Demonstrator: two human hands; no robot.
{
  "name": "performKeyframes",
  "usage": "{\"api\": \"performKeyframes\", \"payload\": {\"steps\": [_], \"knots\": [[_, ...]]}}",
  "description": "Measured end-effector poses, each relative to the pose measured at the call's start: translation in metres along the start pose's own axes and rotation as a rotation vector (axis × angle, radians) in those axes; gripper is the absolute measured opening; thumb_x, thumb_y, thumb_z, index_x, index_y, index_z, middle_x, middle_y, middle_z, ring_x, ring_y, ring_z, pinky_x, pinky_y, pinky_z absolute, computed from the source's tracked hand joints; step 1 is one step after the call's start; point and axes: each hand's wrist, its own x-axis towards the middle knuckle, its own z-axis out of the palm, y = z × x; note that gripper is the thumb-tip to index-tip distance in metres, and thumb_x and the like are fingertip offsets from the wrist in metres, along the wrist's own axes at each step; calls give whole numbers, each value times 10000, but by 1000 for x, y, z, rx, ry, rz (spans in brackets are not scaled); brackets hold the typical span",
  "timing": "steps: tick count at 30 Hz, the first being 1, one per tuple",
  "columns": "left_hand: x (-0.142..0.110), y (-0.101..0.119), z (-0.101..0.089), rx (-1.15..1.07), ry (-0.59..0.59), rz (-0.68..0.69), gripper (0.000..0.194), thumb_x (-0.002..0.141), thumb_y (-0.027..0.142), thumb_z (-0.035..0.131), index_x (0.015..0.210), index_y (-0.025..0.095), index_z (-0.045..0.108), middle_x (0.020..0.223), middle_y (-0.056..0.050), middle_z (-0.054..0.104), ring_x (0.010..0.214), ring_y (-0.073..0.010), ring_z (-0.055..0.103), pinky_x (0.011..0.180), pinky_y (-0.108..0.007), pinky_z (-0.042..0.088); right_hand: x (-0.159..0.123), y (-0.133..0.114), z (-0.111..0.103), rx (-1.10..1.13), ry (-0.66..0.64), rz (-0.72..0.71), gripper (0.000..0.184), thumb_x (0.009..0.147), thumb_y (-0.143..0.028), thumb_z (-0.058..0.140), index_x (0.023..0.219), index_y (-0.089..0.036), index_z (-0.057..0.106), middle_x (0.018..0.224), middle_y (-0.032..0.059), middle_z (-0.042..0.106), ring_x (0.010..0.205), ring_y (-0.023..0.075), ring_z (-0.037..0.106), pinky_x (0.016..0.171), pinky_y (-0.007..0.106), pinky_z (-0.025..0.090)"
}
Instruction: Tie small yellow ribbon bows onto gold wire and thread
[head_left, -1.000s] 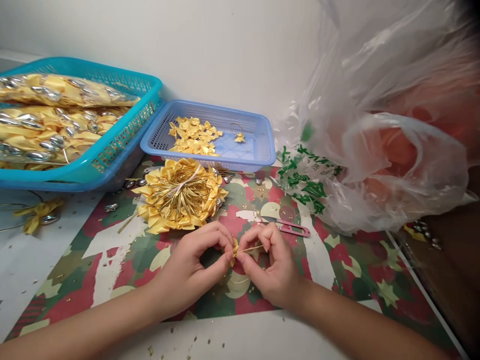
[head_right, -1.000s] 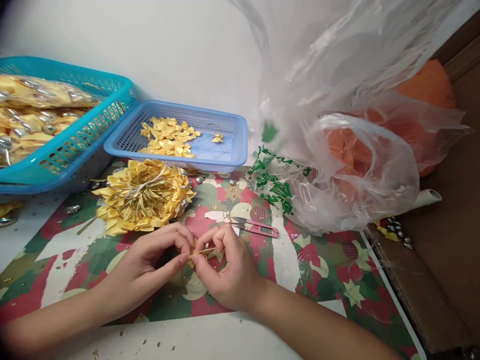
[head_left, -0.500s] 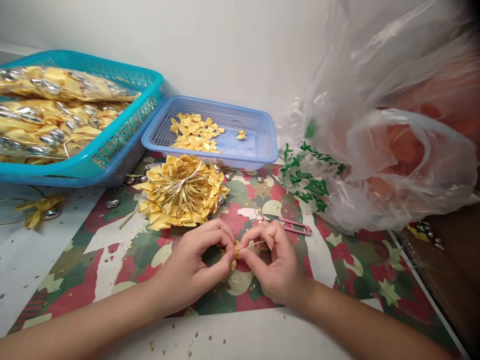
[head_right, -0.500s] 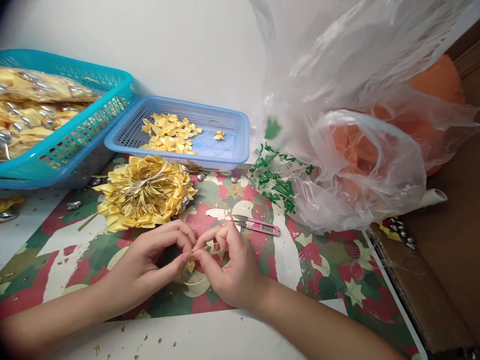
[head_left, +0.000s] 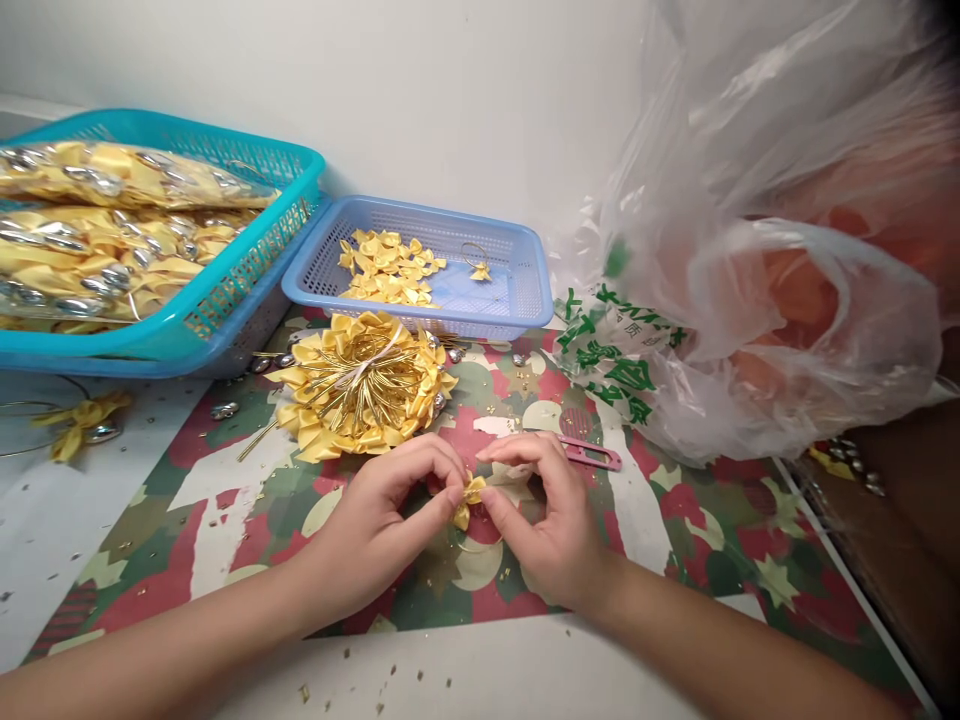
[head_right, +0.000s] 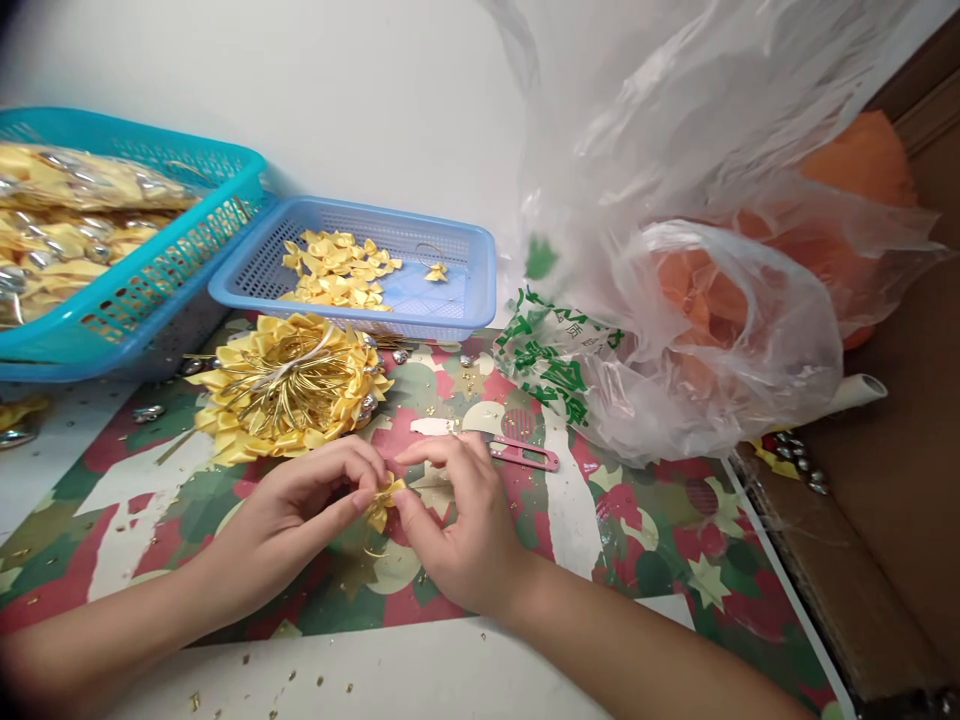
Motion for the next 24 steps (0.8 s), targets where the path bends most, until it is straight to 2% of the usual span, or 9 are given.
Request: {"api": "performKeyframes", "payload": {"steps": [2, 5, 8, 16, 21, 24], "knots": [[0, 0, 0, 1, -2, 6, 215, 959, 232, 505, 764, 193, 588, 813, -18, 604, 774, -155, 583, 692, -250, 463, 4, -2, -1, -68, -20, -99, 185, 824, -114, 634, 957, -241, 612, 954, 39, 703, 954, 221, 632, 834, 396, 474], [-1, -1, 1, 18, -4, 8, 204, 956, 231, 512, 773, 190, 593, 825, -21, 610, 778, -157, 583, 695, -255, 461, 6, -4, 0, -108, -41, -170, 126, 824, -132, 669, 901, -230, 647, 881, 32, 726, 842, 208, 646, 775, 391, 470], [-1, 0, 2, 45, -3, 14, 203, 953, 214, 507, 771, 189, 592, 819, -18, 609, 773, -154, 581, 694, -254, 457, 5, -3, 1, -121, -29, -160, 95, 825, -150, 699, 870, -229, 669, 802, 22, 732, 748, 194, 614, 730, 378, 464], [-2, 2, 2, 58, -5, 27, 196, 950, 187, 492, 774, 193, 578, 823, -10, 601, 780, -146, 576, 699, -245, 458, 3, -3, 2, -155, -16, -99, 104, 780, -135, 692, 805, -230, 657, 745, 18, 716, 754, 209, 571, 718, 378, 446], [-2, 1, 3, 37, 2, 29, 199, 955, 198, 500, 773, 190, 581, 838, -15, 603, 790, -146, 583, 703, -246, 463, -1, -8, 0, -199, 43, -186, 155, 714, -83, 654, 731, -230, 608, 783, 17, 681, 761, 201, 580, 745, 388, 432], [-2, 1, 3, 29, 8, 29, 207, 952, 198, 509, 759, 190, 585, 831, -10, 604, 784, -141, 586, 699, -243, 464, -2, -7, 1, -296, 78, -253, 143, 742, -101, 674, 694, -224, 618, 789, 12, 671, 778, 192, 562, 746, 378, 409]]}}
